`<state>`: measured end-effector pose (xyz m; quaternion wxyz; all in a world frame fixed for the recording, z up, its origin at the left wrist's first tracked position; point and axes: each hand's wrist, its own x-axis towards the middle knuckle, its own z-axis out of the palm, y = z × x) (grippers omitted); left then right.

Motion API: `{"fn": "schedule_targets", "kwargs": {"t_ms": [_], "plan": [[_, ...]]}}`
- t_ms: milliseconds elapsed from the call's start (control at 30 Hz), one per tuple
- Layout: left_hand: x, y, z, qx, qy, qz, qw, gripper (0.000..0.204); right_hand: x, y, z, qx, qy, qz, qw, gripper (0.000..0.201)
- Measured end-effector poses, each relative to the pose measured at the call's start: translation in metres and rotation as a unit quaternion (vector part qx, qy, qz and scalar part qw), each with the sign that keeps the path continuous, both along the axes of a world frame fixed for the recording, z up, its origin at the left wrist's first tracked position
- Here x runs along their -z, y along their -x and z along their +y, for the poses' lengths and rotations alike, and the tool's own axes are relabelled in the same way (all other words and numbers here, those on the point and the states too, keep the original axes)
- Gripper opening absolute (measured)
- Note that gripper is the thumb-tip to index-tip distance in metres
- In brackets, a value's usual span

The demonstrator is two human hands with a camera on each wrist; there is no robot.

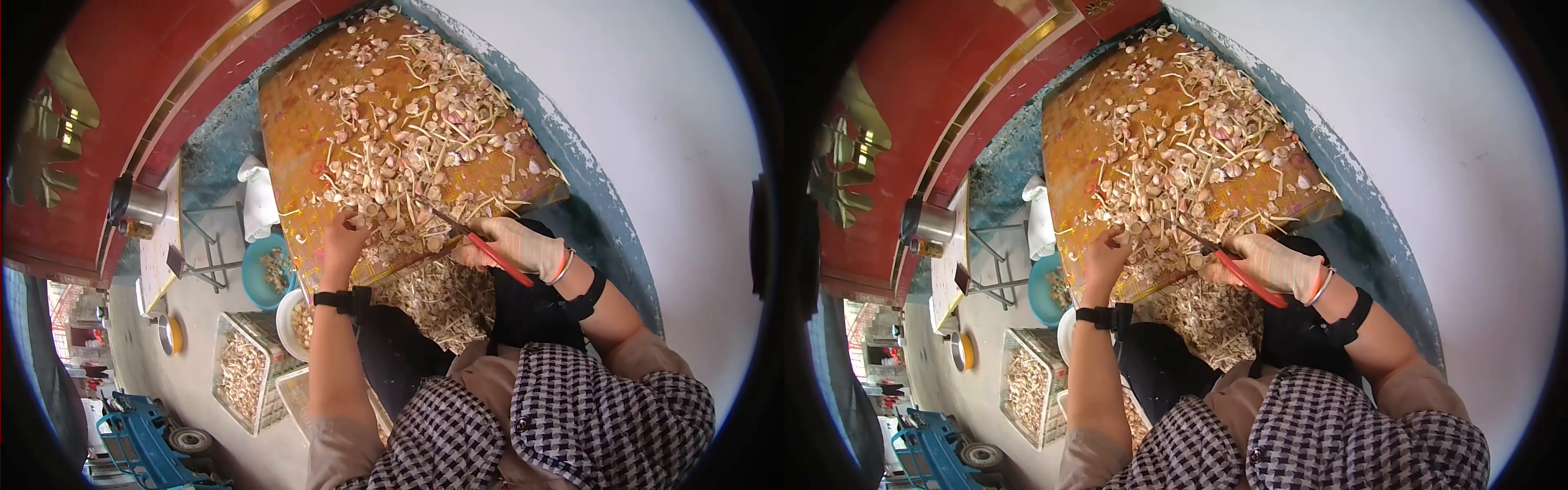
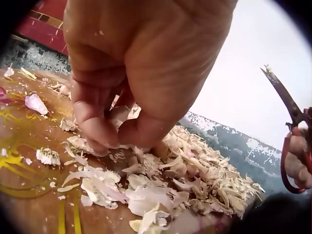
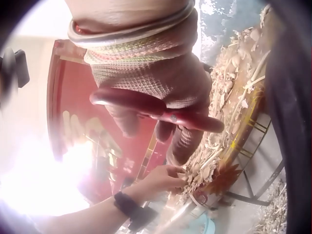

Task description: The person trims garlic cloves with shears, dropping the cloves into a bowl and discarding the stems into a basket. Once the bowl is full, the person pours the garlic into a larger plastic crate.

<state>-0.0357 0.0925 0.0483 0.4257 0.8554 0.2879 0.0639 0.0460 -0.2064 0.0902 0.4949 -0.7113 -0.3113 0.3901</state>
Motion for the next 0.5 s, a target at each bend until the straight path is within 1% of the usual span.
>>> {"fn": "schedule_targets", "kwargs": {"t_ms": [33,67,100,133,167,200,233,267,300,367,400,433,467,500], "plan": [[-0.001,0.008,0.003,-0.033,0.124,-0.035,0.991,0.037,-0.001,0.0,-0.001,-0.009,0.019,0.0,1.0,0.049],[-0.003,0.017,0.006,-0.067,0.247,-0.07,0.964,0.036,-0.003,-0.001,-0.001,-0.02,0.038,0.0,0.999,0.051],[-0.001,0.024,0.005,-0.071,0.246,-0.072,0.964,0.036,-0.007,0.001,0.001,-0.023,0.05,0.022,0.998,0.054],[0.0,0.03,0.0,-0.083,0.382,-0.153,0.907,0.034,-0.011,0.003,0.006,-0.029,0.049,0.021,0.998,0.054],[0.001,0.035,-0.004,-0.091,0.507,-0.229,0.826,0.033,-0.016,0.006,0.011,-0.041,0.075,-0.019,0.996,0.057],[0.002,0.042,-0.009,-0.091,0.553,-0.246,0.791,0.031,-0.018,0.008,0.014,-0.051,0.101,-0.059,0.992,0.059],[-0.003,0.047,-0.017,-0.09,0.598,-0.261,0.752,0.03,-0.009,0.012,0.018,-0.04,0.084,-0.087,0.992,0.061],[-0.007,0.05,-0.023,-0.106,0.625,-0.263,0.727,0.025,-0.004,0.015,0.019,-0.047,0.075,-0.103,0.991,0.064],[-0.009,0.052,-0.029,-0.104,0.652,-0.27,0.701,0.022,-0.001,0.017,0.02,-0.05,0.075,-0.117,0.989,0.065],[0.001,0.06,-0.03,-0.078,0.675,-0.296,0.671,0.024,-0.001,0.022,0.019,-0.053,0.078,-0.131,0.987,0.065],[0.006,0.064,-0.031,-0.066,0.678,-0.294,0.67,0.024,-0.004,0.024,0.017,-0.043,0.079,-0.133,0.987,0.064],[0.0,0.067,-0.037,-0.053,0.681,-0.292,0.67,0.025,-0.006,0.026,0.016,-0.034,0.078,-0.136,0.987,0.062],[-0.005,0.069,-0.044,-0.051,0.669,-0.282,0.686,0.021,-0.005,0.028,0.014,-0.035,0.079,-0.137,0.987,0.062],[-0.012,0.071,-0.05,-0.049,0.657,-0.271,0.701,0.018,-0.004,0.029,0.012,-0.023,0.06,-0.15,0.987,0.055]]}}
